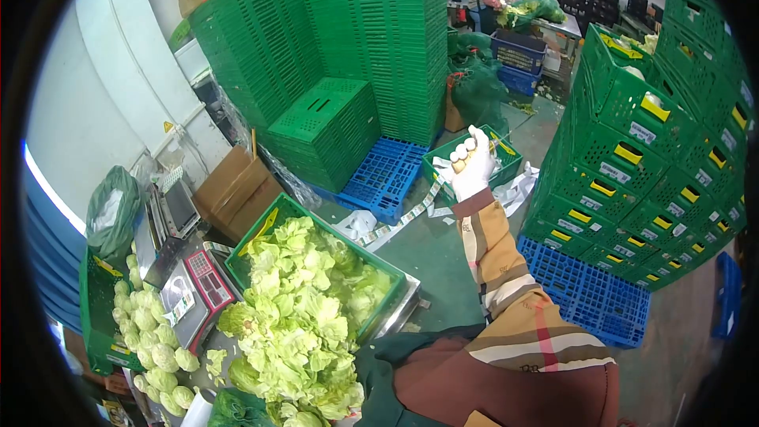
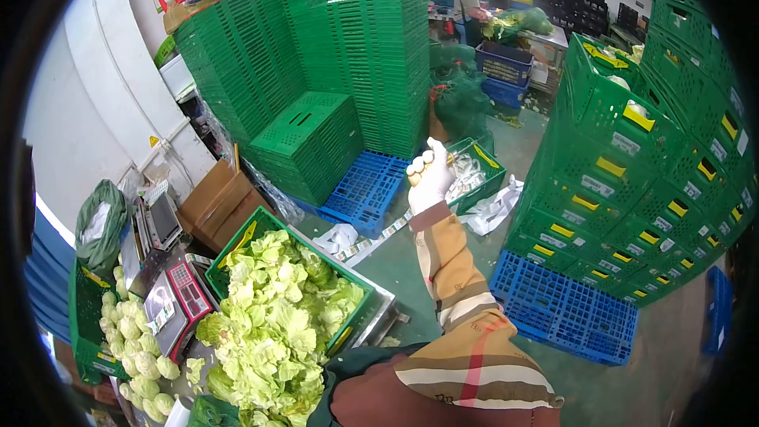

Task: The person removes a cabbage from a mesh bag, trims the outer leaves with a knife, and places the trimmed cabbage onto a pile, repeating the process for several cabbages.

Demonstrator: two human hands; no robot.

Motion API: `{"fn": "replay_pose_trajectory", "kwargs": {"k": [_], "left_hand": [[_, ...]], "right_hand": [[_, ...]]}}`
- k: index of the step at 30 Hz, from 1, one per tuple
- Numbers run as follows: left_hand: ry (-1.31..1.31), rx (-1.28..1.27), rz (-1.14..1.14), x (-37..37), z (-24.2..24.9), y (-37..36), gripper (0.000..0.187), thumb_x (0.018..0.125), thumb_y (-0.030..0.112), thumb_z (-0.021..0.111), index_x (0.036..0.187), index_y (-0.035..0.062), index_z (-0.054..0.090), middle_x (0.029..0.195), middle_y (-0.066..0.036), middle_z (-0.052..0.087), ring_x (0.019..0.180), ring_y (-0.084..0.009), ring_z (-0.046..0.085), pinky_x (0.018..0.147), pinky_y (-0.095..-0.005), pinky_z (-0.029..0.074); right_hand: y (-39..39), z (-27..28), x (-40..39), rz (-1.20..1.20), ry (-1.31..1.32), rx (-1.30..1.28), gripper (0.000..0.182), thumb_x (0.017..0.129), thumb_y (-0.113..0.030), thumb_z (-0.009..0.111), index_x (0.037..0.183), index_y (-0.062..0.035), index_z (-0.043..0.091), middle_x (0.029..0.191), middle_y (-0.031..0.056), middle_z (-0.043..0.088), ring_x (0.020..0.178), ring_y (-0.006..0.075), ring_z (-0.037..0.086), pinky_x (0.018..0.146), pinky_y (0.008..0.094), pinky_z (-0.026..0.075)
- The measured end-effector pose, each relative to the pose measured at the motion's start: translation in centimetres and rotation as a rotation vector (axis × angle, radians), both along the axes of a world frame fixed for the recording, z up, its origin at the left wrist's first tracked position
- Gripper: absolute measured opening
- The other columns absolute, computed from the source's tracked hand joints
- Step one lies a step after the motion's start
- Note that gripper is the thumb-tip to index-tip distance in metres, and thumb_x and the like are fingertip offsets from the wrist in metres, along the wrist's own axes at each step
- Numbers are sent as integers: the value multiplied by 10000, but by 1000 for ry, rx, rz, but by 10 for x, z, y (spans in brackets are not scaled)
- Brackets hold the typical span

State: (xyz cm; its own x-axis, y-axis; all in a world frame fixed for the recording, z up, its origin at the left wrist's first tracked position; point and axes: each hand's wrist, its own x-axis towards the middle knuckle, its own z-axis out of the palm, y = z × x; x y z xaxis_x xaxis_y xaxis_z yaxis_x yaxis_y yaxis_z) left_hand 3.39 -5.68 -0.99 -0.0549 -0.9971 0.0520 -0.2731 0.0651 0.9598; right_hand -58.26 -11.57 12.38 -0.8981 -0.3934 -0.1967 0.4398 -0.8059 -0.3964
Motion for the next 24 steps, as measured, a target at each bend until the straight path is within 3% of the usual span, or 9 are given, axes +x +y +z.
{"fn": "replay_pose_trajectory", "kwargs": {"k": [2,5,7,17,19,24], "left_hand": [[16,6,-3,-1,1,-2,469,936,365,482,1269,41,549,1215,-148,601,1092,-290,579,948,-423,471],[42,18,-4,-2,2,-3,477,935,373,480,1272,42,548,1219,-148,599,1095,-291,578,950,-426,470],[60,27,-5,-3,3,-4,482,935,378,479,1274,43,546,1222,-147,598,1097,-292,578,951,-427,470],[143,64,-1,-9,7,-11,506,932,404,475,1284,47,540,1235,-145,593,1108,-295,575,956,-434,469],[160,71,-2,-11,8,-14,511,931,409,474,1286,48,539,1238,-144,592,1110,-296,574,957,-436,469],[197,86,-5,-13,11,-18,523,930,422,472,1291,50,535,1244,-143,589,1115,-297,572,959,-439,469]], "right_hand": [[3,8,6,-9,47,4,299,863,-261,653,658,-209,442,528,-75,350,443,84,360,443,280,383],[5,17,15,-52,38,-47,275,822,-159,703,716,-167,450,581,-39,421,436,101,416,398,275,346],[0,11,11,1,24,36,378,854,-266,668,608,-222,384,500,-65,350,426,96,366,440,287,382],[-10,2,17,16,30,36,374,860,-249,666,615,-214,386,499,-56,364,422,105,377,459,311,412],[-13,1,20,0,-9,-32,190,832,-156,693,777,-151,511,604,-36,430,451,105,425,409,278,352],[-15,0,25,-26,8,-41,195,832,-156,693,772,-151,508,599,-36,433,445,105,423,408,278,354]]}}
